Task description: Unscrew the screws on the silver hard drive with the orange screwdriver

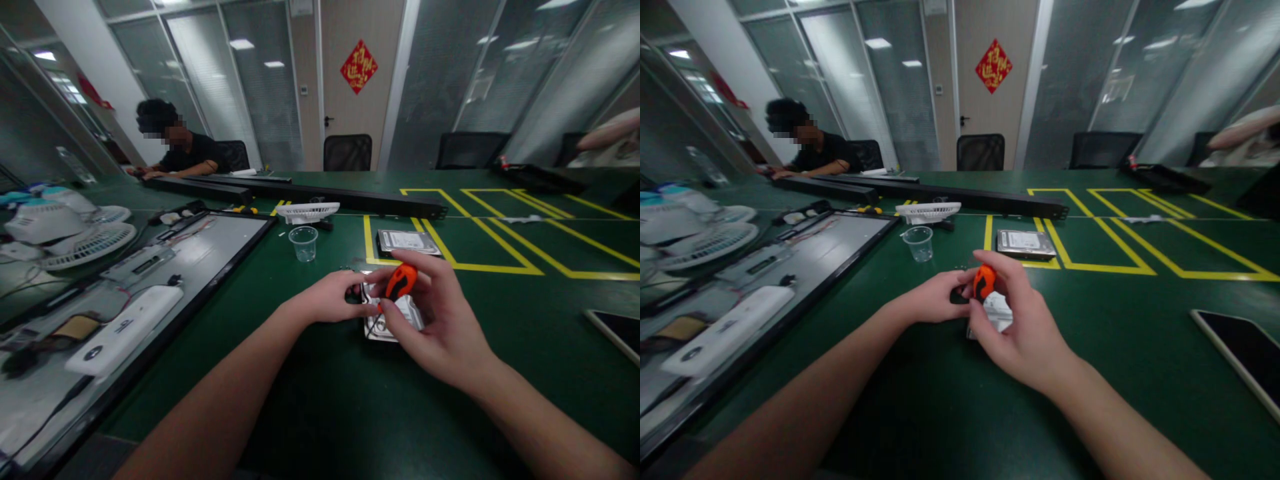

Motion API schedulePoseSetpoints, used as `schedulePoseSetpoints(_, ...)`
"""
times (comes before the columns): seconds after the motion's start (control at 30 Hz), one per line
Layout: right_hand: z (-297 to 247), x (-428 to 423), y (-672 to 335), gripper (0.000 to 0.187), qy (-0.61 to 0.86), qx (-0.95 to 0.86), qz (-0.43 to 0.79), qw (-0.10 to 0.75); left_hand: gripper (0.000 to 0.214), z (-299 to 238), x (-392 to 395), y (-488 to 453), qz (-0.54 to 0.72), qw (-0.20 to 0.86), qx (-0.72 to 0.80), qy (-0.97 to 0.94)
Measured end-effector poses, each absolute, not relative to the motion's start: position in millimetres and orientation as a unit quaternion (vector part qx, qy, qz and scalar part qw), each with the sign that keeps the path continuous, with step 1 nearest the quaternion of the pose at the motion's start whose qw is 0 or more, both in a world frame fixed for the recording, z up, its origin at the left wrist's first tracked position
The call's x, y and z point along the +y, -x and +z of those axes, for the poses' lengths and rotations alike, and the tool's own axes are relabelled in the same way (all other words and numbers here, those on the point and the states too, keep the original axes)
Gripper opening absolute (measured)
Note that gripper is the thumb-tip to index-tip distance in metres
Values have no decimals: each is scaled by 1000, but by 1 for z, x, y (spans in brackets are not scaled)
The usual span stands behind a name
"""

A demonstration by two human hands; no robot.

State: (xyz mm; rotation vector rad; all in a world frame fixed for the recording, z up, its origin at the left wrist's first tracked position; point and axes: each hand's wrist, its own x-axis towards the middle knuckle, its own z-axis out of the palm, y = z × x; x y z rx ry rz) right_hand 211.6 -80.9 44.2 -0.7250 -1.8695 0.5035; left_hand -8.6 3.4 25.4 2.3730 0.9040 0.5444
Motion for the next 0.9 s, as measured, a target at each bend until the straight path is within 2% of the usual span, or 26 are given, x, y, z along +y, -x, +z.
schedulePoseSetpoints(0.23, 44, -76, -213, 69, 305, -793, 114, 515, 51, 16, 9, 12, 216, 282, 327, -876)
schedulePoseSetpoints(0.6, 42, -79, -212, 73, 290, -774, 208, 523, 50, 19, 6, 10, 218, 288, 329, -873)
schedulePoseSetpoints(0.9, 44, -76, -213, 71, 304, -786, 135, 520, 51, 18, 7, 11, 220, 298, 325, -870)
